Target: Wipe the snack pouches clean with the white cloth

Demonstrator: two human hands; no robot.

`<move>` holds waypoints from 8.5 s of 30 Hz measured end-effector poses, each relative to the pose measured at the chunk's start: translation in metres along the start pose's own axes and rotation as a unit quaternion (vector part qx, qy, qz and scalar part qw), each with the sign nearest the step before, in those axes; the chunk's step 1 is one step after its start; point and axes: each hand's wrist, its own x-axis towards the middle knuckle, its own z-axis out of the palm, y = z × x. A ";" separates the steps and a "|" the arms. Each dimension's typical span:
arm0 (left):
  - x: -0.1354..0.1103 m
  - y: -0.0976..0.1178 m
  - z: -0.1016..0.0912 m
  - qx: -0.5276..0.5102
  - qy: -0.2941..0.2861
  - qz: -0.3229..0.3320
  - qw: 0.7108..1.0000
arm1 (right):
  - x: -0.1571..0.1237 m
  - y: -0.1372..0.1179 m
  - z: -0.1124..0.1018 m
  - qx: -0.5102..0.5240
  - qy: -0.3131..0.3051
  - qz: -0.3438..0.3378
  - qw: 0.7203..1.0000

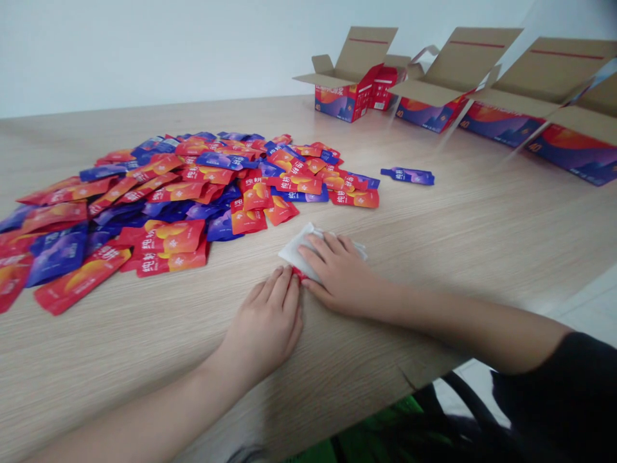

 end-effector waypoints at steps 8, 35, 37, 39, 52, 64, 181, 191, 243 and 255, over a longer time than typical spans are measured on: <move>-0.002 0.000 0.000 0.004 -0.007 0.002 1.000 | -0.001 0.008 -0.001 0.015 0.005 0.007 1.000; -0.001 0.000 0.000 -0.003 -0.013 -0.006 1.000 | -0.002 -0.002 0.001 -0.011 0.005 0.016 1.000; 0.000 0.000 -0.001 -0.016 -0.016 -0.012 1.000 | -0.003 -0.008 0.002 0.002 0.010 -0.020 1.000; 0.001 0.000 0.000 -0.020 -0.018 -0.013 1.000 | -0.004 -0.008 0.001 0.014 0.007 -0.028 0.999; -0.003 -0.001 0.002 0.000 -0.010 -0.001 1.000 | 0.000 0.002 0.002 -0.010 0.002 0.031 0.999; -0.003 0.000 0.001 0.013 -0.014 0.002 1.000 | 0.002 0.021 -0.002 -0.018 -0.012 0.086 0.996; -0.002 0.000 0.000 0.009 -0.022 -0.001 1.000 | 0.001 0.014 -0.004 -0.019 -0.018 0.085 0.996; -0.003 0.000 0.001 0.005 -0.020 0.000 1.000 | -0.003 0.006 -0.003 -0.001 -0.006 0.031 1.000; -0.002 -0.001 0.001 -0.003 -0.023 -0.005 1.000 | -0.002 0.006 -0.001 0.019 -0.007 0.019 1.000; -0.001 0.001 -0.001 -0.016 -0.029 -0.014 0.999 | -0.003 -0.007 0.002 0.003 0.000 0.005 1.000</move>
